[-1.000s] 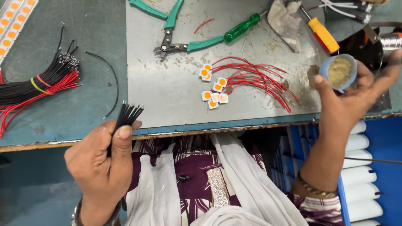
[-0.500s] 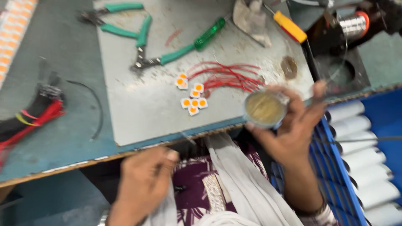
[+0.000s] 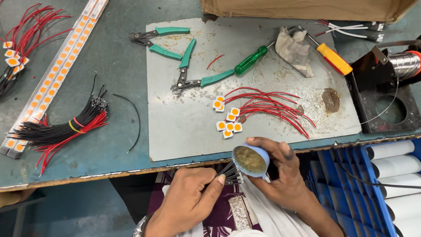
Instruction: The person solders red and black wires to small square LED modules on a workbench. They use a soldering iron and solder wire, then apply flux to wire ends and continue soldering additional LEDs.
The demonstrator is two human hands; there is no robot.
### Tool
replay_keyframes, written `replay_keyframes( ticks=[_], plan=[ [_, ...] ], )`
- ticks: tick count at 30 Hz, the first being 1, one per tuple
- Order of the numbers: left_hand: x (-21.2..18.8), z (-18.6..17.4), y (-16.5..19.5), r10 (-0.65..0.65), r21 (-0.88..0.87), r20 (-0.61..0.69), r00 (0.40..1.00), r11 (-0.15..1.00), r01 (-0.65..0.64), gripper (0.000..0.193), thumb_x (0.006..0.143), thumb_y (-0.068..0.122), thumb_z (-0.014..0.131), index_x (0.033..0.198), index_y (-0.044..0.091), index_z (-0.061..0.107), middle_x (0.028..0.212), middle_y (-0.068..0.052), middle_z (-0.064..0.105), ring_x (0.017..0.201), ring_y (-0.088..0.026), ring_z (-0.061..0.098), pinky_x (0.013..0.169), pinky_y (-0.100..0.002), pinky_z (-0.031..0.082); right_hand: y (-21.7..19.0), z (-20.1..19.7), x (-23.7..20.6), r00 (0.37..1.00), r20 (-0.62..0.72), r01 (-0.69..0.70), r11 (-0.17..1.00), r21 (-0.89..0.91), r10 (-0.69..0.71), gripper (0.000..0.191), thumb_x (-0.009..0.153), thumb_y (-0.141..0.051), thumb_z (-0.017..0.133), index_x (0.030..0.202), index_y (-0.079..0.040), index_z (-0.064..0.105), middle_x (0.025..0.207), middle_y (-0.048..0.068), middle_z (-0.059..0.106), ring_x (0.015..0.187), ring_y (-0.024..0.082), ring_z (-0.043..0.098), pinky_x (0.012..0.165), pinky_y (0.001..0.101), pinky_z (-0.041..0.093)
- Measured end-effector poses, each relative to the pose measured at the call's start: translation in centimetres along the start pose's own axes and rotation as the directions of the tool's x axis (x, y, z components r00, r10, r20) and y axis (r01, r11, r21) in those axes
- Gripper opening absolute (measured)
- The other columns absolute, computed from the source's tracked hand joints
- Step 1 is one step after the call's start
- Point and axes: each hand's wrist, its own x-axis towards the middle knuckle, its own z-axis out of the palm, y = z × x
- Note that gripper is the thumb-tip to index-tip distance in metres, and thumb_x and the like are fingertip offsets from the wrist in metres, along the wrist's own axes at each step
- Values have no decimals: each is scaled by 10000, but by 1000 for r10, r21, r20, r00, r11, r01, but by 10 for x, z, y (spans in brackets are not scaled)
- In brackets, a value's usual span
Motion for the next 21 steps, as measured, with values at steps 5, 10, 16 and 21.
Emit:
replay_keyframes(
  ticks=[5,10,16,21],
  plan=[
    [9,1,7,-51,-13,46,998,999,52,382,944,185,629,635,-20,537,550,-153,511,472,-318,487,483,-426,376,-1,-5,2,1000,21,16,1000,-11,-15,1260,837,78,783,1609,-417,-82,1434,206,562,1229,273,687,1000,370,605],
    [18,5,15,-67,33,40,997,997,66,340,896,179,646,633,-25,577,553,-174,543,465,-339,507,464,-437,371,-1,-8,-1,1000,14,20,1000,-12,-20,1268,830,85,785,1612,-425,-72,1420,200,569,1233,282,681,992,380,601],
    [26,11,22,-64,96,8,998,993,63,350,859,200,667,607,-29,588,519,-173,547,414,-341,505,434,-438,384,2,-11,-3,1000,5,26,1000,1,-26,1260,835,90,783,1617,-427,-59,1428,209,564,1230,280,686,986,379,603],
    [34,12,26,-32,113,18,999,993,30,345,873,201,651,599,-6,615,522,-164,575,438,-342,557,453,-437,415,3,-13,-3,1000,6,23,1000,18,-23,1264,824,93,785,1619,-427,-48,1427,209,566,1244,293,677,999,394,596]
  ],
)
